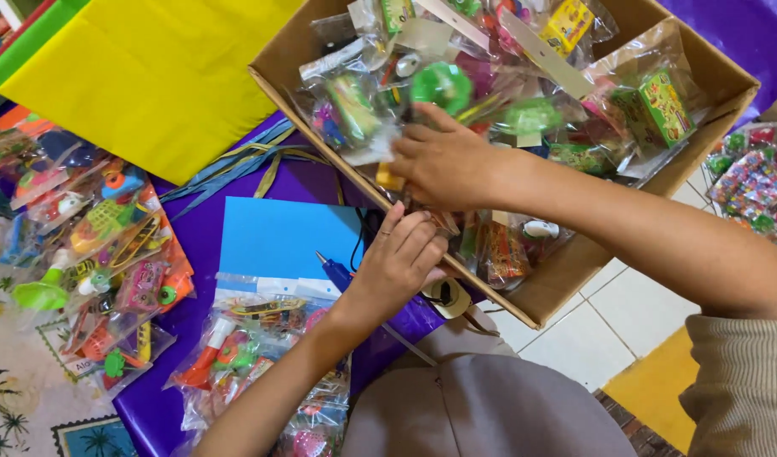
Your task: Using a hot glue gun to seal small plastic bags containing toys and attaching them to a blue cardstock backing.
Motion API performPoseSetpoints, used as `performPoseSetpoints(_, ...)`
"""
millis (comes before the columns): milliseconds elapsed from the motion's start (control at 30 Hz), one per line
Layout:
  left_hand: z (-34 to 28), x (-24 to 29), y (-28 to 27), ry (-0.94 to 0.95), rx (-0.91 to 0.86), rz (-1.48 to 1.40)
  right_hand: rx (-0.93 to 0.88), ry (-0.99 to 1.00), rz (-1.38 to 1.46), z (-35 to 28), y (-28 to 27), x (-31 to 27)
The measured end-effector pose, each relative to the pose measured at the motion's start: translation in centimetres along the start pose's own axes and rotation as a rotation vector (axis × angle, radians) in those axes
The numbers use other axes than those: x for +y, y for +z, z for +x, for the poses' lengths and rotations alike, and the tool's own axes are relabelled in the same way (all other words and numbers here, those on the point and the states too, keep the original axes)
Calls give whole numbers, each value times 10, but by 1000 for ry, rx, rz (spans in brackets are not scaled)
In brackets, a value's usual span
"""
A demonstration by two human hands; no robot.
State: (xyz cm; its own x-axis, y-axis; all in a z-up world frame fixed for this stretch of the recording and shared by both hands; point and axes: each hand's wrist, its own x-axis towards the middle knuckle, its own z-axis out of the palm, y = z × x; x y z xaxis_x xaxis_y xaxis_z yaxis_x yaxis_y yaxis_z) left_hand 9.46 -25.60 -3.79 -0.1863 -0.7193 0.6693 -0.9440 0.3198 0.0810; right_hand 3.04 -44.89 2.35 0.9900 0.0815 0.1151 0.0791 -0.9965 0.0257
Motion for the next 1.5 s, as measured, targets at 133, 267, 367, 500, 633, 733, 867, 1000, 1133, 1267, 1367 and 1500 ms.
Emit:
performPoseSetpoints(133, 0, -1, 1, -3, 9, -19, -236, 68, -53, -13, -36, -2)
performPoseSetpoints(267, 1, -1, -2, -3, 11, -14, -543, 193, -100, -4, -76, -4)
performPoseSetpoints(367, 1, 0, -4, 1, -16, -30, -597, 217, 4, 10, -110, 0)
performPoseSetpoints(500, 2, -1, -4, 1, -30, -41, -240, 214, 182, 39, -85, 6)
performPoseSetpoints(633, 2, 0, -4, -15, -41, -27, -56, 0, 357, 71, -34, 9)
performPoseSetpoints(733, 0, 2, -2, -20, 10, -38, -37, -44, 381, 76, -2, 4)
performPoseSetpoints(867, 2, 2, 0, -14, 38, -20, 29, -43, 185, 73, 35, 0)
performPoseSetpoints(1000, 4, 1, 0, 3, 54, -17, -77, -83, 225, 74, 40, 4)
performPoseSetpoints(1133, 2, 0, 4, -6, 75, -27, -95, -108, 240, 78, 62, 15)
performPoseSetpoints(1267, 1, -2, 6, -6, 104, -75, -146, -44, 307, 77, 56, 16)
performPoseSetpoints(1367, 2, -1, 7, -10, 127, -107, -166, 34, 439, 75, 24, 8)
performPoseSetpoints(1500, 2, -2, 6, 3, 78, -98, -104, 121, 687, 77, 25, 11)
